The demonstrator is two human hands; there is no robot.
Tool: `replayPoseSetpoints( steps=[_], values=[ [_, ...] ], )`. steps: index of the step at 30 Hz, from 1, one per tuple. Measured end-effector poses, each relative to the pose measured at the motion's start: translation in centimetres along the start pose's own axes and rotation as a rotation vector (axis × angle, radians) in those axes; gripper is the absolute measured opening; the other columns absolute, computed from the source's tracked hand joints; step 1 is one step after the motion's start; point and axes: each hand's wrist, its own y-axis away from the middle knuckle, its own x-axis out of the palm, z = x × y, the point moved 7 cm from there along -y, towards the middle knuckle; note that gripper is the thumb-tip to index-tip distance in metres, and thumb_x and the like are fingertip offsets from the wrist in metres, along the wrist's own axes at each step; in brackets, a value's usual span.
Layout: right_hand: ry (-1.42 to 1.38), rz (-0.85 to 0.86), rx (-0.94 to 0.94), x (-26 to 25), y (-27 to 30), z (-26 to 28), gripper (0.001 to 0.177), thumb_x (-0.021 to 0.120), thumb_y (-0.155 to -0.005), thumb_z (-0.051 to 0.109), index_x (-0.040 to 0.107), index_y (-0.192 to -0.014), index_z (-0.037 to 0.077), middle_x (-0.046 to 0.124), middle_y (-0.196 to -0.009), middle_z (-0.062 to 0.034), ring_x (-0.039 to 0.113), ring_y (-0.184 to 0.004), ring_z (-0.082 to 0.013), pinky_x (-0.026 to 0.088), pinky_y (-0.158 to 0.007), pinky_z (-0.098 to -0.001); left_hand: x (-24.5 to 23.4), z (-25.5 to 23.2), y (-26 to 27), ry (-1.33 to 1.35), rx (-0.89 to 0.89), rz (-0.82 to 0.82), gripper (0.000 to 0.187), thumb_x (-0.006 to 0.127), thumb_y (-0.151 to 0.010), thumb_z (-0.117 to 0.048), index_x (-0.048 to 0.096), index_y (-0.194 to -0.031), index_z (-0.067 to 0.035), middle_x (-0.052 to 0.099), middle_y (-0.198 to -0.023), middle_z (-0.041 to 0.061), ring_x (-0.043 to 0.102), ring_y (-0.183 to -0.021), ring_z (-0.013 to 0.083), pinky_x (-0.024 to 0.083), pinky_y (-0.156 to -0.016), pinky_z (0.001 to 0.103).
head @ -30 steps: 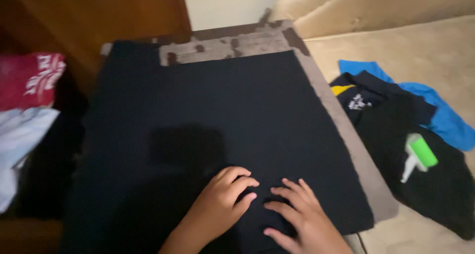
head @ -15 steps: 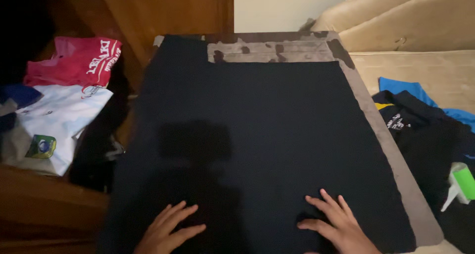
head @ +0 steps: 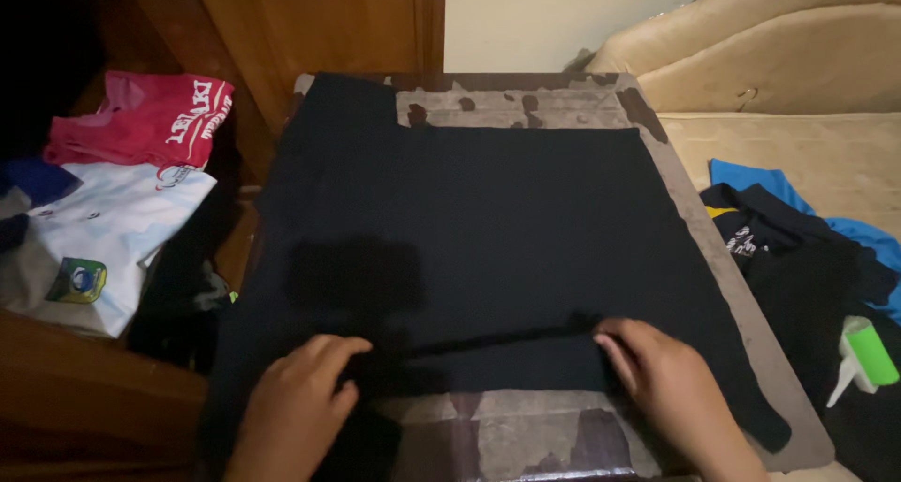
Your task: The person uses a lint roller to clean a black fabric laid on a table. They roll the lint roller across the fabric surface repeatedly, then smooth the fabric with their hands.
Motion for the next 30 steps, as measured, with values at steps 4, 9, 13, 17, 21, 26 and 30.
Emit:
replayPoseSetpoints(
  steps=[4,9,13,17,21,26,30],
  values=[
    [0.11,-0.075,-0.061,-0.7,-1.6,0.6,0.02,0.071,-0.087,0.028,0.074,-0.095,0.01,0.076,-0.086,-0.0079,0.074,-0.077,-0.0293,0.057,-0.068,-0.0386,-0.7,3.4,-0.2,0.013,-0.15,0.144,0.062,0.081,-0.083,-0.015,0.055,-0.138,-0.03,0.056,-0.141,-0.003,0.062,-0.124,0.0231,0.051,-0.104,0.039],
    [0.171,-0.017,-0.009,0.6,-3.0,-1.3,0.021,0.074,-0.09,0.032,0.075,-0.095,0.011,0.075,-0.086,-0.0064,0.074,-0.077,-0.0264,0.058,-0.071,-0.0377,-1.0,8.2,-0.5,0.147,-0.159,-0.039,0.041,0.087,-0.081,-0.026,0.069,-0.118,-0.027,0.072,-0.114,0.0,0.073,-0.108,0.0168,0.061,-0.097,0.034],
    [0.056,-0.079,-0.147,0.5,-3.3,-1.4,0.02,0.07,-0.087,0.022,0.076,-0.102,0.01,0.072,-0.091,-0.0098,0.071,-0.089,-0.0285,0.057,-0.079,-0.0385,-2.4,10.4,-0.7,0.067,-0.174,-0.27,0.036,0.091,-0.077,-0.039,0.078,-0.106,-0.023,0.076,-0.113,0.003,0.075,-0.107,0.022,0.06,-0.096,0.036],
    [0.042,-0.008,-0.122,-0.5,-3.0,-3.3,0.029,0.072,-0.084,0.02,0.074,-0.111,0.008,0.071,-0.107,-0.0117,0.069,-0.102,-0.0301,0.055,-0.088,-0.0388,-2.5,11.9,-0.5,-0.017,-0.311,-0.426,0.056,0.089,-0.069,-0.04,0.075,-0.12,-0.023,0.066,-0.131,0.01,0.065,-0.121,0.0311,0.052,-0.105,0.045],
    [0.182,0.05,-0.031,-1.8,-2.0,-6.1,0.036,0.072,-0.081,0.02,0.071,-0.115,0.008,0.067,-0.121,-0.0125,0.067,-0.111,-0.0291,0.053,-0.095,-0.0379,0.4,12.0,-0.3,-0.005,-0.181,-0.551,0.054,0.084,-0.071,-0.04,0.075,-0.122,-0.025,0.058,-0.141,0.009,0.053,-0.135,0.0338,0.043,-0.114,0.053],
    [0.216,0.073,0.222,-2.4,-1.6,-9.0,0.018,0.07,-0.093,0.02,0.074,-0.109,0.012,0.074,-0.114,-0.0084,0.072,-0.111,-0.0236,0.056,-0.1,-0.0361,4.2,13.1,-2.1,-0.09,0.022,-0.425,0.046,0.08,-0.077,-0.036,0.074,-0.123,-0.033,0.062,-0.137,0.001,0.041,-0.143,0.0327,0.026,-0.117,0.059],
    [0.217,-0.148,-0.04,-4.2,-2.0,-6.7,0.022,0.062,-0.088,0.004,0.071,-0.107,0.005,0.071,-0.102,-0.0166,0.069,-0.104,-0.0334,0.053,-0.093,-0.0439,1.0,12.8,-1.2,0.012,0.207,-0.512,0.041,0.073,-0.083,-0.023,0.073,-0.123,-0.028,0.073,-0.124,0.006,0.06,-0.132,0.0249,0.032,-0.119,0.055]
  ],
)
